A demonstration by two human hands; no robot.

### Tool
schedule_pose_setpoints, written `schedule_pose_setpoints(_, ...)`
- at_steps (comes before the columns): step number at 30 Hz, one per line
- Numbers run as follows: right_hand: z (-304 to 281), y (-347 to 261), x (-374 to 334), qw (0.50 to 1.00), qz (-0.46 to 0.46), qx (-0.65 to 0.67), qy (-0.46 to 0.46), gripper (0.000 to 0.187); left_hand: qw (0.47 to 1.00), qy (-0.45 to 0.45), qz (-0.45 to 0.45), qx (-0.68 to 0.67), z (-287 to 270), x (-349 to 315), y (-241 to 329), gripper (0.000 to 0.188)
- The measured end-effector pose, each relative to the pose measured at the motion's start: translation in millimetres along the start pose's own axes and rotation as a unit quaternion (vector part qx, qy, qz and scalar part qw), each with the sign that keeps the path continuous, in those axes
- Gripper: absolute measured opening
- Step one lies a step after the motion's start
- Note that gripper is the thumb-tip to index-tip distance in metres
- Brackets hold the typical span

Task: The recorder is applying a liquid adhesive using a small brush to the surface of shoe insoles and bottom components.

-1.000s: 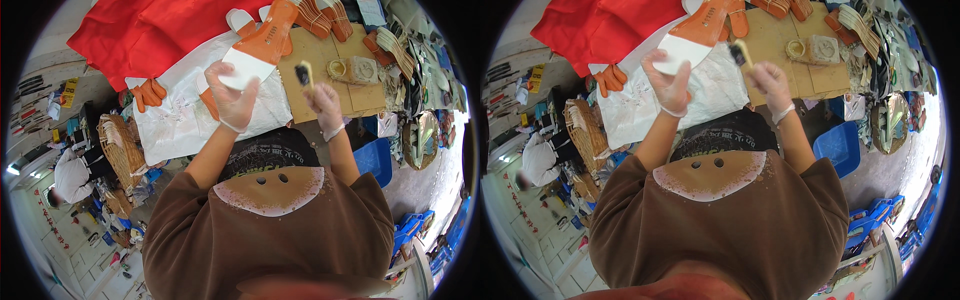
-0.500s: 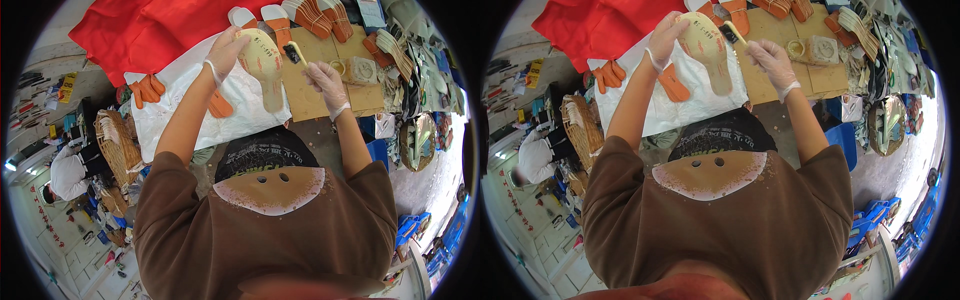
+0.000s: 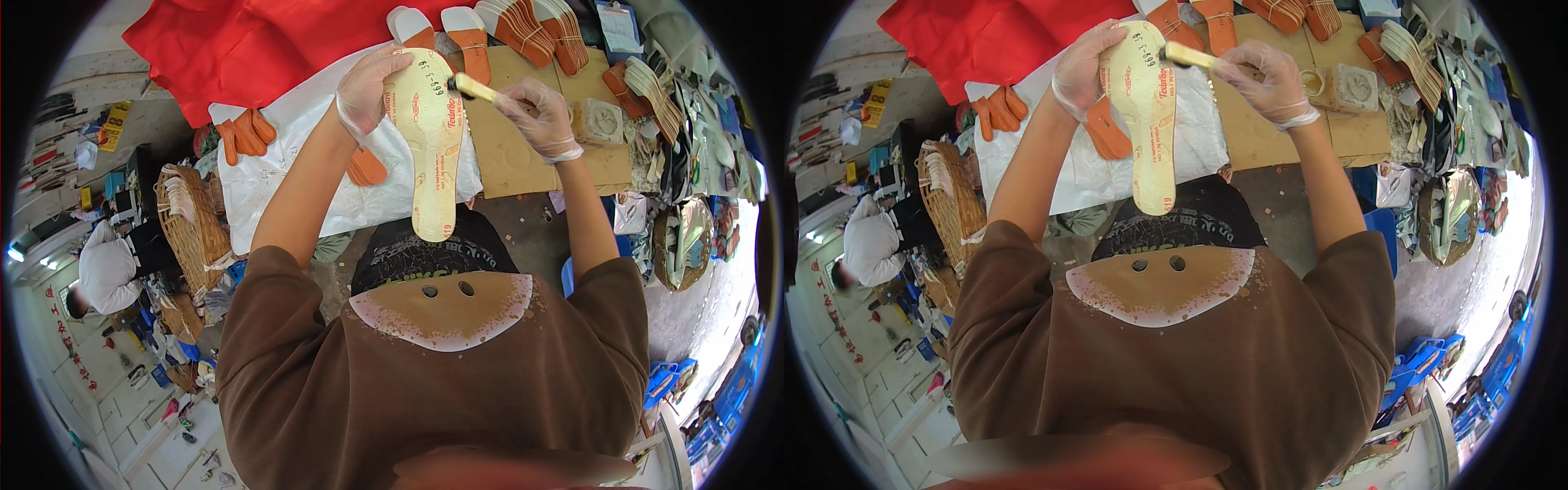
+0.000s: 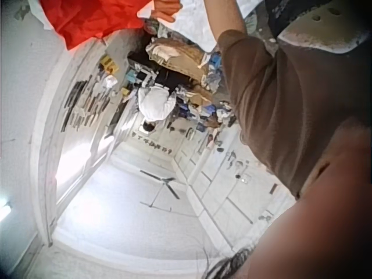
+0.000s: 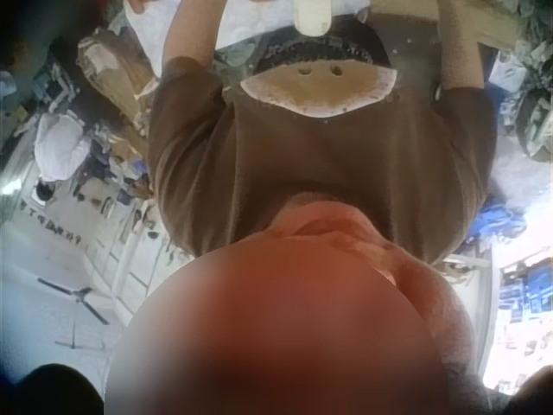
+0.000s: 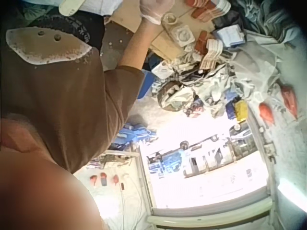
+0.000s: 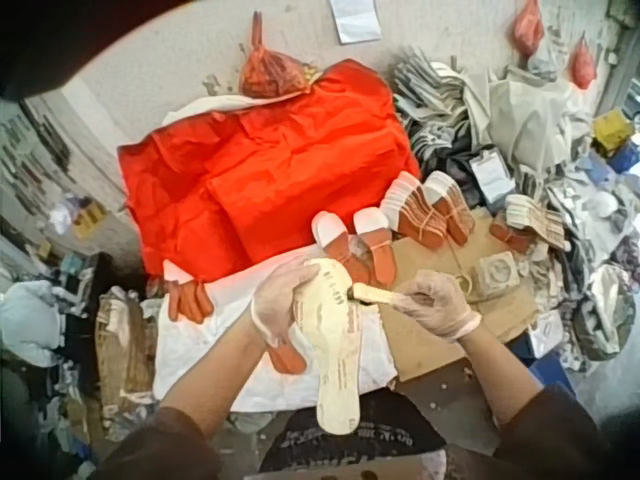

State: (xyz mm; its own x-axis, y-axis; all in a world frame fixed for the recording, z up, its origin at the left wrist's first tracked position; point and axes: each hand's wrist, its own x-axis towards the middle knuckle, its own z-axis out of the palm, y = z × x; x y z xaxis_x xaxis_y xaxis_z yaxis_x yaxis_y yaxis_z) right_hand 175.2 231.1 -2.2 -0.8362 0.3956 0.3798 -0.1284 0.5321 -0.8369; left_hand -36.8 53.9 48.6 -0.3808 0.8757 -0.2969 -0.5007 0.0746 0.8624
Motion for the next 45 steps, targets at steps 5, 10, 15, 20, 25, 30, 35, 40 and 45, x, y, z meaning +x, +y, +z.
schedule_pose_setpoints(5, -10.7, -21.1, -2.2, 0.990, -0.079, -0.022, -0.112, 0.014, 0.999, 0.033, -0.006, -0.040, -9.9, -5.2, 1.2, 0.021)
schedule_pose_setpoints(10, -17.8, -23.8, -26.3, 0.969, 0.012, 0.055, -0.240, 0.016, 0.994, 0.082, 0.004, -0.071, -33.0, -7.1, 11.2, 0.027)
schedule_pose_setpoints(15, -42.8, 8.3, -52.3, 0.962, 0.214, 0.130, -0.109, 0.012, 0.984, 0.140, 0.038, -0.103, -41.8, -16.3, 19.1, 0.033)
schedule_pose_setpoints(20, -18.8, 38.3, -65.2, 0.961, 0.270, 0.000, 0.065, 0.017, 0.983, 0.129, 0.084, -0.104, -11.6, -35.4, 6.2, 0.030)
schedule_pose_setpoints(25, 32.7, 31.6, -67.4, 0.911, 0.312, 0.015, 0.268, 0.020, 0.955, 0.158, 0.233, -0.095, 50.2, -58.5, -44.4, 0.020)
schedule_pose_setpoints(30, 75.4, -6.5, -70.1, 0.929, 0.243, 0.082, 0.265, 0.018, 0.935, 0.208, 0.286, 0.007, 70.3, -60.5, -73.4, 0.011)
schedule_pose_setpoints(35, 66.8, -29.2, -77.2, 0.992, 0.062, -0.009, 0.107, 0.015, 0.938, 0.229, 0.261, -0.013, 44.7, -54.5, -80.0, 0.012)
schedule_pose_setpoints(40, 51.3, -29.2, -66.7, 0.919, 0.283, 0.239, 0.138, 0.015, 0.934, 0.262, 0.242, 0.014, 33.6, -44.9, -83.3, 0.008)
schedule_pose_setpoints(45, 42.0, -48.6, -30.5, 0.927, 0.340, 0.149, 0.052, 0.040, 0.931, 0.235, 0.275, 0.058, 30.3, -32.9, -103.3, 0.019)
